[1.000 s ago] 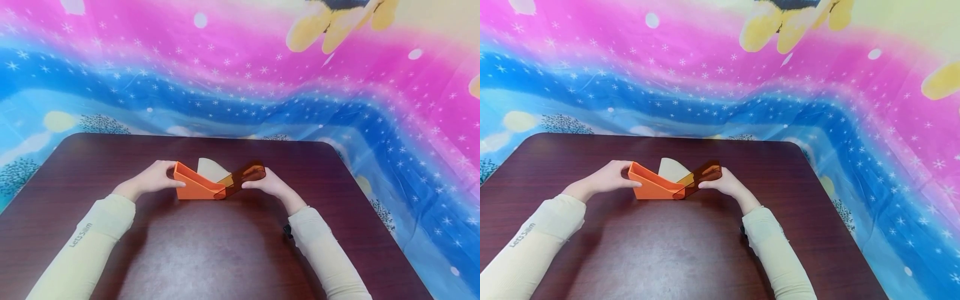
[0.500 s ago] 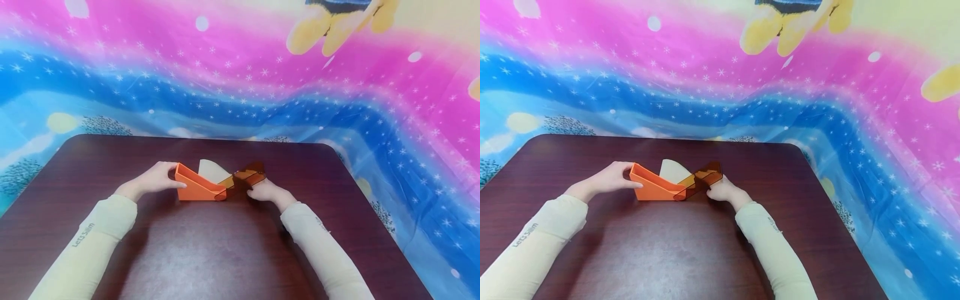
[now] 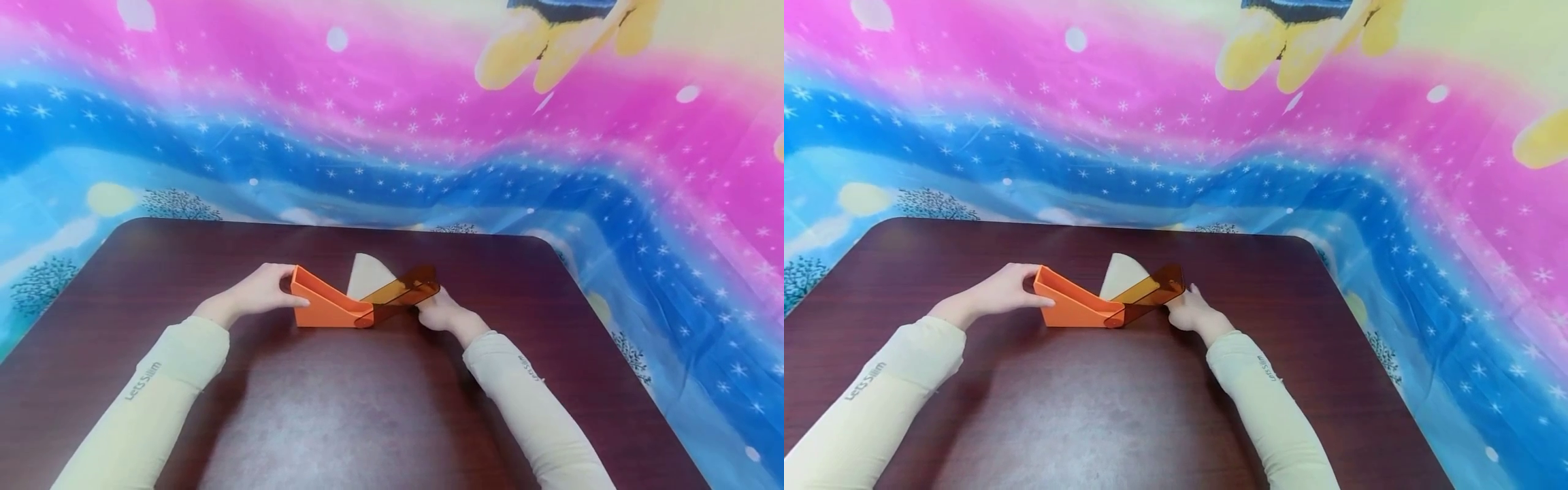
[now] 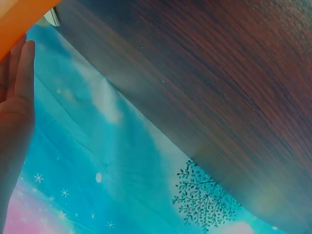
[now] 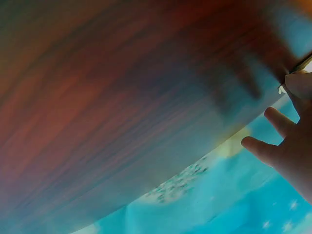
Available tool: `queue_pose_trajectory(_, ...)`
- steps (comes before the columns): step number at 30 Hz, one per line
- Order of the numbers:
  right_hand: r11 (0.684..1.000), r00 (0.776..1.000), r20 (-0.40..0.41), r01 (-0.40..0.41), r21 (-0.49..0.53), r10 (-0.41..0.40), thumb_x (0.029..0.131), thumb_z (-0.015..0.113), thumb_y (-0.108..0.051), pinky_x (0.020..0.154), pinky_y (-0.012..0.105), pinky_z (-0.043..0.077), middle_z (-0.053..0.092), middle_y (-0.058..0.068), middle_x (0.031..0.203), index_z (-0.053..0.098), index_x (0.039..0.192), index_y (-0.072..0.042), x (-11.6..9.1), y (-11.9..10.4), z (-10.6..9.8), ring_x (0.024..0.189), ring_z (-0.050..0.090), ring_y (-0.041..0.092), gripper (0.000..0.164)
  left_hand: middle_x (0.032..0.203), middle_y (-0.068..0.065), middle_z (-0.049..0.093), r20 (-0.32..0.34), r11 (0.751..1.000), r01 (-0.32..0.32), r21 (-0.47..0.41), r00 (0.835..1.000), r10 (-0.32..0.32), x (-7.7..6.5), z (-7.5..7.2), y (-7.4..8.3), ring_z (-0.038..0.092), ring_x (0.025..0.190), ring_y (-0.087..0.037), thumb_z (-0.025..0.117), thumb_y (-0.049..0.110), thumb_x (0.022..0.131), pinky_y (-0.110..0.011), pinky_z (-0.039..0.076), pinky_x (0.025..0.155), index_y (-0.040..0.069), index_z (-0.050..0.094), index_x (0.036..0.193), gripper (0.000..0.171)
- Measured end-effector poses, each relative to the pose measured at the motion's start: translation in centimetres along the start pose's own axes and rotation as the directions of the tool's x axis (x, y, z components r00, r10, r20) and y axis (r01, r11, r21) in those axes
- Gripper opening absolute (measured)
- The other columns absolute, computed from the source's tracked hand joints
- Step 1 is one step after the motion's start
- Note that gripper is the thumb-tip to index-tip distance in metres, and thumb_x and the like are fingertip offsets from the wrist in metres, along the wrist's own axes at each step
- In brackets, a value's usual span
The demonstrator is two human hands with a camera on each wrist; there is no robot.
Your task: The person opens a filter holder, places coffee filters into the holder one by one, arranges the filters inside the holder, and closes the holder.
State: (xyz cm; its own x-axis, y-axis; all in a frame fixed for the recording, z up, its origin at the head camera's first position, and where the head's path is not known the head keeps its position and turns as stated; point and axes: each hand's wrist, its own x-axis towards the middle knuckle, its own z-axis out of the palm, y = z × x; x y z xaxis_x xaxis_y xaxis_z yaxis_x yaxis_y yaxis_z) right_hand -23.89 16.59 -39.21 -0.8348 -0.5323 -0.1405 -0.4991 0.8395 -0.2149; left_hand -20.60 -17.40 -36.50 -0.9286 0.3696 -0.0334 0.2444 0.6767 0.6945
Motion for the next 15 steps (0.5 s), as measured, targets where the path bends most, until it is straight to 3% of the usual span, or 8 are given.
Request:
queue_pose_trajectory(6,0.996,0.996,0.057,-0.067,-0.066,0.071,0.088,0.049,-0.002,0.110,0.063,0.018,0.056,0.010,0.133,0.059,0.127,-0.013,-0.9,3.3,-0.8,0.138,0.031,0.035,0.042,0.105,-0.006,0.068,0.008,1.000,0.003,-0.007,1.000,-0.003,0.0,0.0,-0.1,0.062,0.095,-0.020,0.076,0.030,0.077,-0.045,0.051,0.091,0.009,0.061,0.113,0.044)
queue_pose_trajectory(9,0.992,0.992,0.051,-0.108,-0.060,0.111,0.086,0.050,-0.002,0.109,0.062,0.021,0.058,0.009,0.130,0.060,0.126,-0.013,-1.6,4.9,-1.4,0.138,0.031,0.035,0.042,0.106,-0.006,0.068,0.007,1.000,0.001,-0.011,1.000,-0.001,0.0,0.0,-0.1,0.062,0.094,-0.020,0.075,0.029,0.077,-0.045,0.051,0.091,0.009,0.061,0.113,0.044)
queue_pose_trajectory(15,0.990,0.991,0.046,-0.124,-0.075,0.127,0.086,0.052,-0.002,0.103,0.053,0.039,0.059,0.012,0.128,0.063,0.121,-0.011,-3.1,7.7,-2.2,0.131,0.042,0.036,0.038,0.106,-0.006,0.068,0.005,1.000,-0.001,-0.009,1.000,0.001,-0.1,0.0,-0.2,0.062,0.094,-0.020,0.075,0.029,0.077,-0.045,0.051,0.091,0.009,0.061,0.113,0.044)
